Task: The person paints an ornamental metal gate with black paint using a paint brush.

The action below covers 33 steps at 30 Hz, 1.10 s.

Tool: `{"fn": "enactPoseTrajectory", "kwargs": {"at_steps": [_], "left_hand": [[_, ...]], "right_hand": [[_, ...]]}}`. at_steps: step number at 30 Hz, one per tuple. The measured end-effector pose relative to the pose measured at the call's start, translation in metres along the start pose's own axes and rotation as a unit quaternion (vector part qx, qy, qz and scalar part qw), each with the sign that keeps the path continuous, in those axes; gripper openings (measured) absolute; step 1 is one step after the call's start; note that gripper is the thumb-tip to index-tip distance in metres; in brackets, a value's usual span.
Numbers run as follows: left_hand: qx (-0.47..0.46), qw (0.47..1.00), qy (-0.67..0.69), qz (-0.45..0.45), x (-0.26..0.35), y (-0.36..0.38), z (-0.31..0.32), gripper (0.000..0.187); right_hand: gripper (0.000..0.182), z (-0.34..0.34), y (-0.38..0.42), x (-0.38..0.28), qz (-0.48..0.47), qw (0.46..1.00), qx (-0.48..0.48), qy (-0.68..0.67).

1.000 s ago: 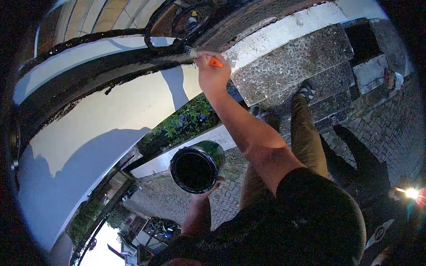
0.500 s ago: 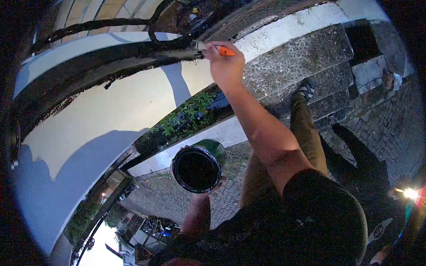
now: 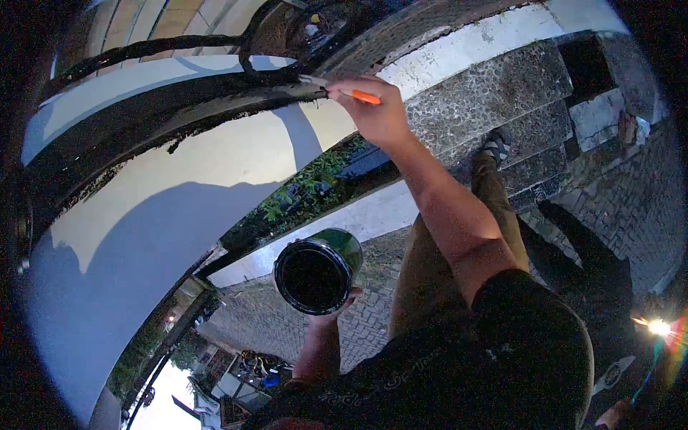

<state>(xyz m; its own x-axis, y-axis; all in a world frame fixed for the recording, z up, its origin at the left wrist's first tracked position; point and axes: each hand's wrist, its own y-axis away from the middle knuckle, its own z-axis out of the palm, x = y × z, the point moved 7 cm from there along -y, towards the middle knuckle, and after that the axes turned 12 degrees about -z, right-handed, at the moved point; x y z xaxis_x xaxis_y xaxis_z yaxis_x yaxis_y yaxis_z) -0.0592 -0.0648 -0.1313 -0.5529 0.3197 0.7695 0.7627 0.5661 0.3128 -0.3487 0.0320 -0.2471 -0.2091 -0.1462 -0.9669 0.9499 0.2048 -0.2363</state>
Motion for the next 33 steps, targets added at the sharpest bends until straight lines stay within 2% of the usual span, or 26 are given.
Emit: {"fn": "enactPoseTrajectory", "kwargs": {"at_steps": [2, 3, 6, 8, 10, 14, 16, 19, 23, 24, 26, 27, 29, 31, 32, 33], "left_hand": [[-0.018, 1.0, -0.017, 0.005, -0.027, 0.007, -0.002, 0.123], [-0.026, 0.999, -0.026, 0.009, -0.034, 0.006, -0.003, 0.124], [-0.036, 0.999, -0.036, 0.019, -0.033, 0.003, -0.005, 0.126], [-0.036, 0.999, -0.032, 0.027, -0.023, 0.0, -0.003, 0.127], [-0.035, 0.998, -0.026, 0.034, -0.016, -0.001, -0.001, 0.128], [-0.051, 0.998, 0.029, 0.016, -0.028, -0.003, 0.005, 0.127], [-0.016, 0.997, 0.064, 0.044, 0.015, -0.013, 0.005, 0.125], [-0.001, 0.989, 0.144, 0.037, 0.017, -0.009, 0.008, 0.123], [-0.005, 0.993, 0.101, 0.055, 0.014, -0.006, 0.009, 0.125], [-0.008, 0.994, 0.087, 0.06, 0.012, -0.005, 0.009, 0.126], [-0.013, 0.996, 0.06, 0.071, 0.008, -0.004, 0.01, 0.127], [-0.015, 0.996, 0.045, 0.076, 0.006, -0.003, 0.009, 0.128], [-0.014, 0.996, 0.029, 0.08, 0.01, -0.005, 0.009, 0.13], [0.017, 0.986, 0.132, 0.103, 0.029, -0.005, 0.007, 0.121], [0.018, 0.985, 0.134, 0.102, 0.027, -0.002, 0.007, 0.121], [-0.008, 0.988, 0.147, 0.056, 0.02, -0.001, 0.009, 0.12]], "right_hand": [[0.009, 0.009, -0.004, -0.003, -0.067, 0.998, 0.011, -0.018], [0.008, 0.009, -0.002, -0.005, -0.026, 1.0, -0.002, -0.014], [0.008, -0.016, -0.001, -0.008, 0.019, 0.998, -0.034, -0.042], [0.01, -0.017, -0.004, -0.004, -0.002, 0.999, -0.032, -0.006], [0.012, -0.006, -0.011, -0.024, -0.145, 0.985, -0.013, 0.097], [0.013, 0.007, -0.003, -0.033, -0.152, 0.977, -0.075, 0.129], [0.012, -0.005, 0.002, -0.043, -0.075, 0.982, -0.162, 0.066], [0.011, -0.013, 0.002, -0.058, -0.122, 0.984, -0.107, 0.075], [0.017, -0.002, -0.007, -0.046, -0.171, 0.973, -0.039, 0.15], [0.017, 0.0, -0.007, -0.041, -0.171, 0.973, -0.039, 0.15], [0.023, 0.007, -0.006, -0.03, -0.161, 0.95, -0.07, 0.258], [0.023, 0.007, -0.001, -0.029, -0.162, 0.95, -0.069, 0.258], [0.027, 0.009, 0.009, -0.037, -0.199, 0.915, -0.067, 0.344], [0.03, 0.025, 0.018, -0.033, -0.229, 0.912, -0.093, 0.328], [0.033, 0.034, 0.023, -0.033, -0.257, 0.907, -0.114, 0.314], [0.039, 0.042, 0.025, -0.03, -0.245, 0.907, -0.147, 0.309]]}}
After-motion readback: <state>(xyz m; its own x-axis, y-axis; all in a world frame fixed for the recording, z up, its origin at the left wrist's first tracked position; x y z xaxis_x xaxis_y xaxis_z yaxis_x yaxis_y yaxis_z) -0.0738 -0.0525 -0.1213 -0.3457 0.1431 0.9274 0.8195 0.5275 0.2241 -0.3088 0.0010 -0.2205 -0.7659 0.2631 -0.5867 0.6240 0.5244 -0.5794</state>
